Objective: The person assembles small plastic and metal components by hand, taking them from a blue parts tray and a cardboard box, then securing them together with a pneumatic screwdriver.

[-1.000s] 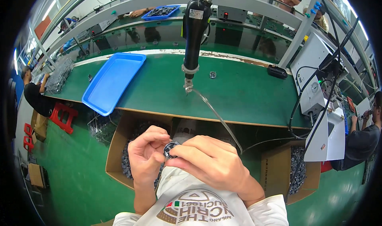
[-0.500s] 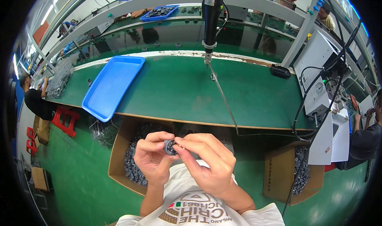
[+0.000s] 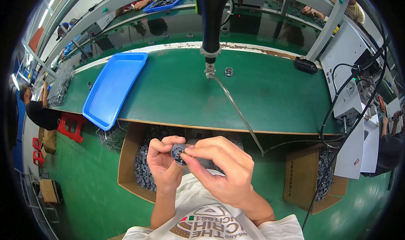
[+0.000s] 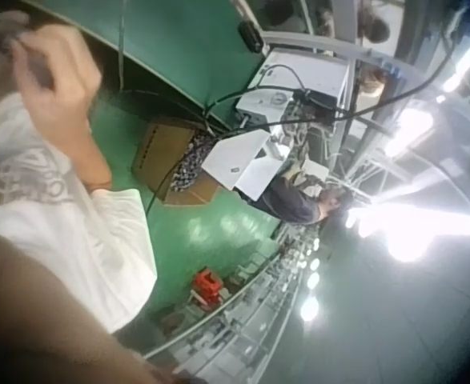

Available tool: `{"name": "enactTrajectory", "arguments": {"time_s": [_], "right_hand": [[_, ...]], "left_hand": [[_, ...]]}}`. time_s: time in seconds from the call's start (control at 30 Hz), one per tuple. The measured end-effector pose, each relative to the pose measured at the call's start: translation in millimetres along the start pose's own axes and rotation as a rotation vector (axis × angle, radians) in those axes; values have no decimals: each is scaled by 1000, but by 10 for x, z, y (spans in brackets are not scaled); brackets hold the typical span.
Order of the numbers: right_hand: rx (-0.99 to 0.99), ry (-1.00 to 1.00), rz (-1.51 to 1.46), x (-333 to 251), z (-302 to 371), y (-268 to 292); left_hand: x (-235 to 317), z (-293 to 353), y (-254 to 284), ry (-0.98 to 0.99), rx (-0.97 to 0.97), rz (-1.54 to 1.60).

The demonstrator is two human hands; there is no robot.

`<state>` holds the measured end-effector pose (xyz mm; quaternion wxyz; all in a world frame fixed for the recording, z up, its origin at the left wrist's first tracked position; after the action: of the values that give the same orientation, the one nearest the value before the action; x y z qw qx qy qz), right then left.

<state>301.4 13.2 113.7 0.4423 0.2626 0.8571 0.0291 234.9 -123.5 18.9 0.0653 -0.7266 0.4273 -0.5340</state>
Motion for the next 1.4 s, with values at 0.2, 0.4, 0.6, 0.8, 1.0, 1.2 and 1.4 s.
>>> {"name": "enactTrajectory", "arguments": {"time_s": [0.2, 0.4, 0.6, 0.8, 1.0, 1.2, 1.4], "right_hand": [[37, 29, 113, 16, 8, -33], [13, 41, 115, 30, 9, -80], [26, -6, 155, 75, 72, -163], [-138, 65, 258, -69, -64, -192], [127, 27, 230, -46, -788, 559], [102, -65, 9, 679, -1972, 403], [119, -22, 51, 1013, -2487, 179]], "left_hand": [[63, -12, -35, -84, -31, -42], [62, 7, 5, -122, -55, -55], [20, 12, -10, 28, 104, 17], [144, -15, 90, 37, 180, -83], [303, -133, 386, 49, 276, -304], [311, -503, 647, 90, 298, -439], [9, -1383, 965, 175, 157, -682]]}}
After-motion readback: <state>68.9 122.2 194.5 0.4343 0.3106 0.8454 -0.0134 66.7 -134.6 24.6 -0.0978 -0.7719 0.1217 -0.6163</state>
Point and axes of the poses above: each hand's wrist, its own z-axis away from the middle knuckle, its own y-axis out of the back of the hand, x = y × z, the point moved 9 cm from there along -z, towards the middle knuckle, and after that the axes turned 6 degrees about -x, right-handed, at the moved point
